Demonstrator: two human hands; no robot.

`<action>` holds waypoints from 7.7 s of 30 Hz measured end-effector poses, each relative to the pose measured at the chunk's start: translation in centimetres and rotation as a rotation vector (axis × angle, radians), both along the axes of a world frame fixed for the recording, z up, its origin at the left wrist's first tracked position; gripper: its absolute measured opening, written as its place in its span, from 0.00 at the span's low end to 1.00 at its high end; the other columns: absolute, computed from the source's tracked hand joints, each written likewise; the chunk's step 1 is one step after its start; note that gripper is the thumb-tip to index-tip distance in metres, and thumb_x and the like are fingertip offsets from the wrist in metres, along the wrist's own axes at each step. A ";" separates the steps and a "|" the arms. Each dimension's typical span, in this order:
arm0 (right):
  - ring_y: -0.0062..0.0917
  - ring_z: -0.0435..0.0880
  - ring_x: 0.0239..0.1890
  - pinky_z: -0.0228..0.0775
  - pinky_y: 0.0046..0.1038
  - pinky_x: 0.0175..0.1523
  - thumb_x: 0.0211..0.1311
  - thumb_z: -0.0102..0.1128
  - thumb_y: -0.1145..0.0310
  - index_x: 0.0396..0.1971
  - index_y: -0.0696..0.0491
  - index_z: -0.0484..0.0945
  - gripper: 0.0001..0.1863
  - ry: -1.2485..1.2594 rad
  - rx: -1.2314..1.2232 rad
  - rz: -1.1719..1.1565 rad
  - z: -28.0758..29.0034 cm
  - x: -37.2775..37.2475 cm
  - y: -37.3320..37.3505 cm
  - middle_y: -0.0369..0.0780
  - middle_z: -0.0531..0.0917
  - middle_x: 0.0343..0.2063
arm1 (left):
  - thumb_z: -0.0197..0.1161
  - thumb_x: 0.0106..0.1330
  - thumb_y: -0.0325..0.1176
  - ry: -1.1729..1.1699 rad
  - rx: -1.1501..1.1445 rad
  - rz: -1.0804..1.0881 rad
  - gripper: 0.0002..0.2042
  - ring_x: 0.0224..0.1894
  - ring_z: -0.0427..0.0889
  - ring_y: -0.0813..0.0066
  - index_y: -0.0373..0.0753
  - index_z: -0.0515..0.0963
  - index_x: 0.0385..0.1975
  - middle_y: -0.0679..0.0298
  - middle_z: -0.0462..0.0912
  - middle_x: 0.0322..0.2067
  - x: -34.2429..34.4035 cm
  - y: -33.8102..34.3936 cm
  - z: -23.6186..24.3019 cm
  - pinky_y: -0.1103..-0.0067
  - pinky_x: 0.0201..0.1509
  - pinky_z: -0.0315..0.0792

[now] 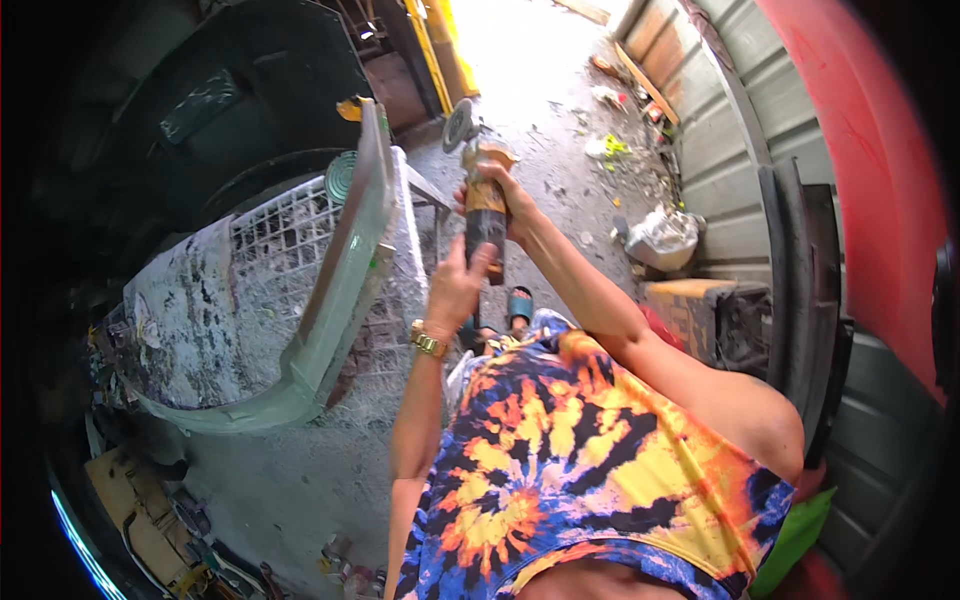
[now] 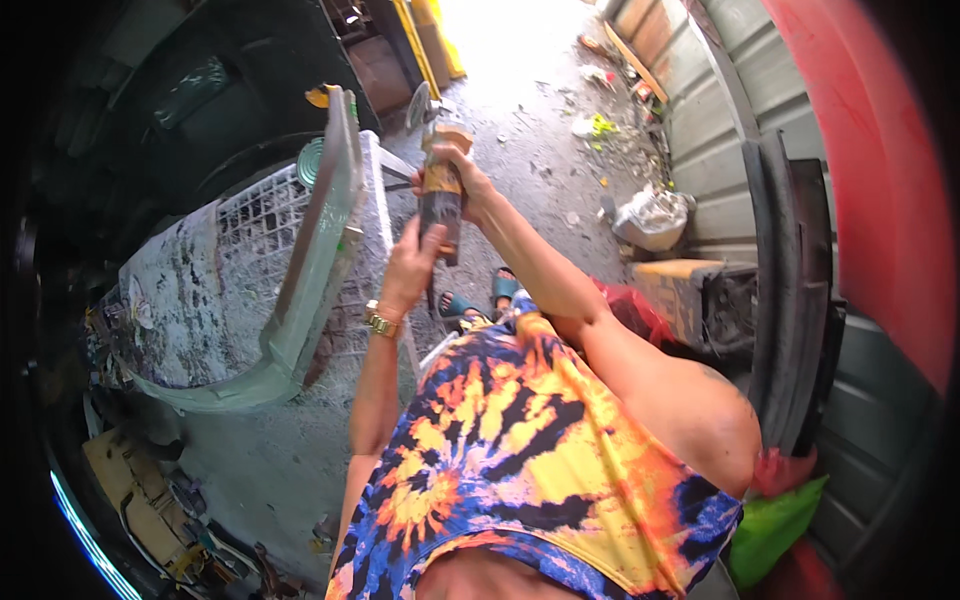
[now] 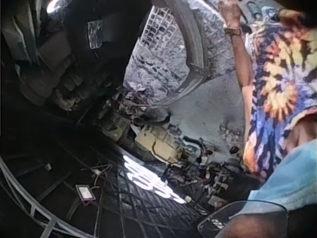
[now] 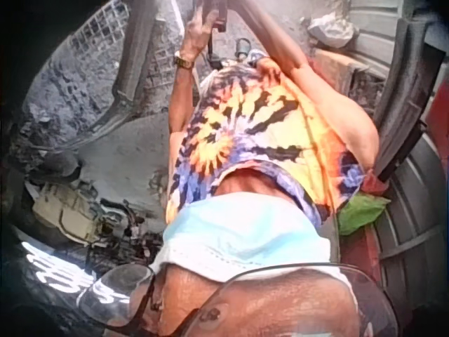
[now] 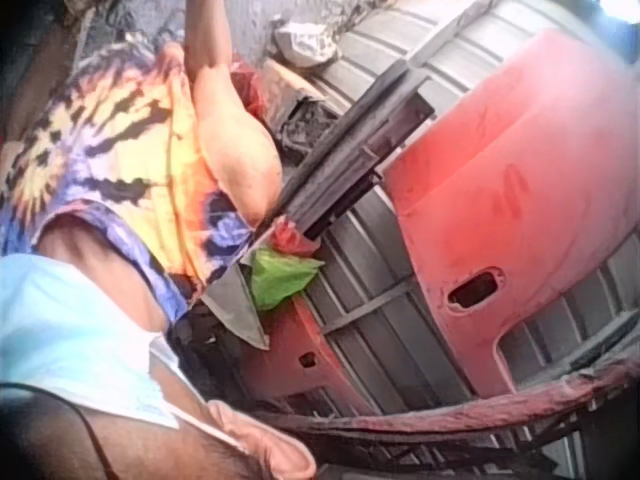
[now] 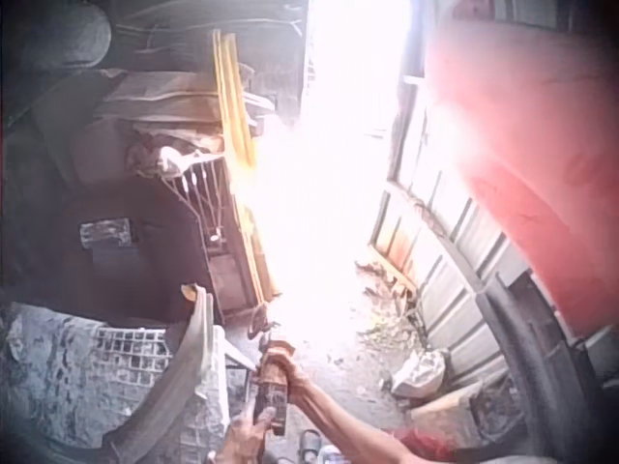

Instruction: The person picks up an angle grinder from the floor and grinds the edge of a car bumper component with it.

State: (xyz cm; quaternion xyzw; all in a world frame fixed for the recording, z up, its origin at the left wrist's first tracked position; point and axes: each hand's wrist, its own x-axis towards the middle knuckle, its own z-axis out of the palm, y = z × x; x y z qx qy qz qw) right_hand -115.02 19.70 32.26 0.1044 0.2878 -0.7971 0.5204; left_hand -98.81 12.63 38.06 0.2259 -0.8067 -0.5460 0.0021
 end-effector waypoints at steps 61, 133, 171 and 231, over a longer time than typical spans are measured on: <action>0.26 0.83 0.25 0.82 0.26 0.32 0.50 0.70 0.50 0.42 0.61 0.69 0.32 -0.021 0.144 0.084 -0.9 2.5 -1.9 0.43 0.79 0.27 | 0.60 0.65 0.41 0.130 0.993 0.331 0.20 0.30 0.83 0.70 0.33 0.68 0.49 0.56 0.80 0.34 2.0 2.1 -4.1 0.73 0.37 0.81; 0.26 0.84 0.28 0.82 0.29 0.35 0.52 0.69 0.49 0.46 0.56 0.68 0.31 -0.119 -0.028 0.068 -2.5 1.6 1.1 0.42 0.79 0.30 | 0.60 0.66 0.40 0.070 0.894 0.239 0.24 0.33 0.82 0.74 0.36 0.62 0.56 0.59 0.78 0.38 0.8 4.2 -2.9 0.78 0.40 0.78; 0.27 0.84 0.28 0.82 0.29 0.35 0.52 0.69 0.49 0.45 0.58 0.69 0.31 -0.040 0.057 0.098 -1.5 2.6 0.0 0.43 0.80 0.30 | 0.57 0.68 0.42 0.140 0.950 0.254 0.21 0.37 0.82 0.69 0.32 0.67 0.52 0.55 0.79 0.39 2.4 3.5 -3.6 0.71 0.45 0.78; 0.25 0.83 0.25 0.80 0.28 0.30 0.54 0.67 0.47 0.47 0.54 0.67 0.31 -0.066 0.094 0.108 -0.8 3.2 0.2 0.42 0.80 0.26 | 0.58 0.68 0.43 0.133 0.982 0.246 0.22 0.38 0.82 0.70 0.34 0.65 0.53 0.54 0.80 0.41 3.1 3.6 -3.4 0.74 0.48 0.76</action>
